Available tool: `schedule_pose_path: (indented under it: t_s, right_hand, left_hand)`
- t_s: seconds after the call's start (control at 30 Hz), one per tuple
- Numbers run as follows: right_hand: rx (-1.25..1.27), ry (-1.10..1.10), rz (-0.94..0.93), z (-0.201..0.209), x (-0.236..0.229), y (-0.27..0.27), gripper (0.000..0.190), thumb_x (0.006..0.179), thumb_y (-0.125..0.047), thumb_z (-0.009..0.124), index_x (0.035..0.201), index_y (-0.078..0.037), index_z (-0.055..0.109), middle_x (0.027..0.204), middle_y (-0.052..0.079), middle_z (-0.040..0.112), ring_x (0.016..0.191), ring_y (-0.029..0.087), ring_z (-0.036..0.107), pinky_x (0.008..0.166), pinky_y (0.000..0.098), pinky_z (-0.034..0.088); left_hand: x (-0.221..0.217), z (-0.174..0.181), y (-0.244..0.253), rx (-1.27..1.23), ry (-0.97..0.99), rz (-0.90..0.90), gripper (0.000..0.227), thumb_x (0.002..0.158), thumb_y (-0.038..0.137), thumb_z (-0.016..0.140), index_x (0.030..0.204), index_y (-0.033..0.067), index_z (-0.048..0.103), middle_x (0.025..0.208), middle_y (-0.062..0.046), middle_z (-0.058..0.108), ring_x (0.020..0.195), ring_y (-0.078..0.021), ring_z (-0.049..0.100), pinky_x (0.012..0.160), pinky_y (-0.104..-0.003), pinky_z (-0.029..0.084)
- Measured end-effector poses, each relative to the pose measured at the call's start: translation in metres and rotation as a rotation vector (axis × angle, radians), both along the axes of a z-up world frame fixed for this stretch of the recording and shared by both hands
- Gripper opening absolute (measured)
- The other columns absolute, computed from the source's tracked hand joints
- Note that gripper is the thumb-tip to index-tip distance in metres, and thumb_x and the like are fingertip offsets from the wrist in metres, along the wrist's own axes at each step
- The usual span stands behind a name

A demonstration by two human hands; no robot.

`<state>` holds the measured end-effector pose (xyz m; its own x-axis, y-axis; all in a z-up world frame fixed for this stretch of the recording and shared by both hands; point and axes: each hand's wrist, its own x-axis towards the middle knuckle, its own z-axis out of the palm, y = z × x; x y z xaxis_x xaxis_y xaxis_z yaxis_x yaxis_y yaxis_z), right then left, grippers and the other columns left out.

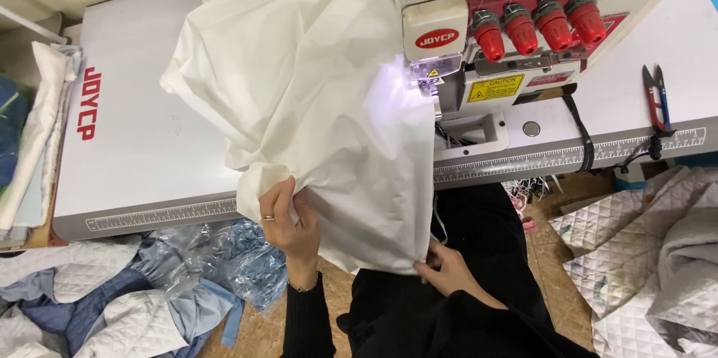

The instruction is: The person is using an industrial overlock machine to finish the edges of white fabric pieces.

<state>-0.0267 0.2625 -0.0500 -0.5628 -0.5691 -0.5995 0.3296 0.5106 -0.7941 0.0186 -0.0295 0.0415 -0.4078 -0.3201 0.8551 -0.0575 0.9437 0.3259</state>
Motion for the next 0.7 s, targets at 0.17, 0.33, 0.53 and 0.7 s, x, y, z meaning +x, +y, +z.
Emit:
schedule_pose_path:
  t_s: [0.17,0.33,0.53,0.7]
  right_hand:
    - [-0.122,0.258,0.012,-0.026,-0.002,0.010,0.023,0.083,-0.013,0.073,0.103,-0.010,0.083,0.104,0.004,0.081,0.088,0.014,0.072,0.079,0.0289,0.059]
    - [-0.372,0.170,-0.053,-0.044,-0.002,0.017,0.014,0.083,-0.006,0.075,0.093,-0.005,0.085,0.100,0.007,0.084,0.100,0.017,0.076,0.091,0.0292,0.060]
    - [-0.430,0.093,-0.144,-0.050,-0.012,0.023,0.011,0.084,0.001,0.069,0.076,0.000,0.077,0.057,0.010,0.073,0.049,0.016,0.071,0.053,0.0270,0.062]
    - [-0.436,0.081,-0.154,-0.013,-0.021,0.011,0.018,0.087,0.003,0.060,0.078,-0.001,0.075,0.048,0.010,0.069,0.044,0.016,0.068,0.060,0.0282,0.062]
  left_hand:
    - [-0.008,0.011,0.007,0.007,-0.003,-0.077,0.020,0.102,-0.010,0.060,0.121,-0.0044,0.064,0.107,-0.019,0.064,0.093,-0.0313,0.068,0.080,-0.038,0.063]
    - [-0.018,0.025,0.012,-0.013,0.013,-0.121,0.017,0.103,-0.005,0.061,0.120,-0.0046,0.063,0.107,-0.020,0.064,0.093,-0.0318,0.069,0.079,-0.038,0.064]
    - [-0.038,0.036,0.002,-0.049,0.042,-0.129,0.018,0.101,-0.008,0.064,0.120,-0.0074,0.063,0.105,-0.022,0.064,0.091,-0.0317,0.068,0.076,-0.035,0.063]
    - [-0.060,0.056,-0.006,-0.067,0.047,-0.095,0.014,0.103,-0.006,0.062,0.115,-0.0110,0.065,0.102,-0.022,0.064,0.088,-0.0312,0.068,0.070,-0.032,0.062]
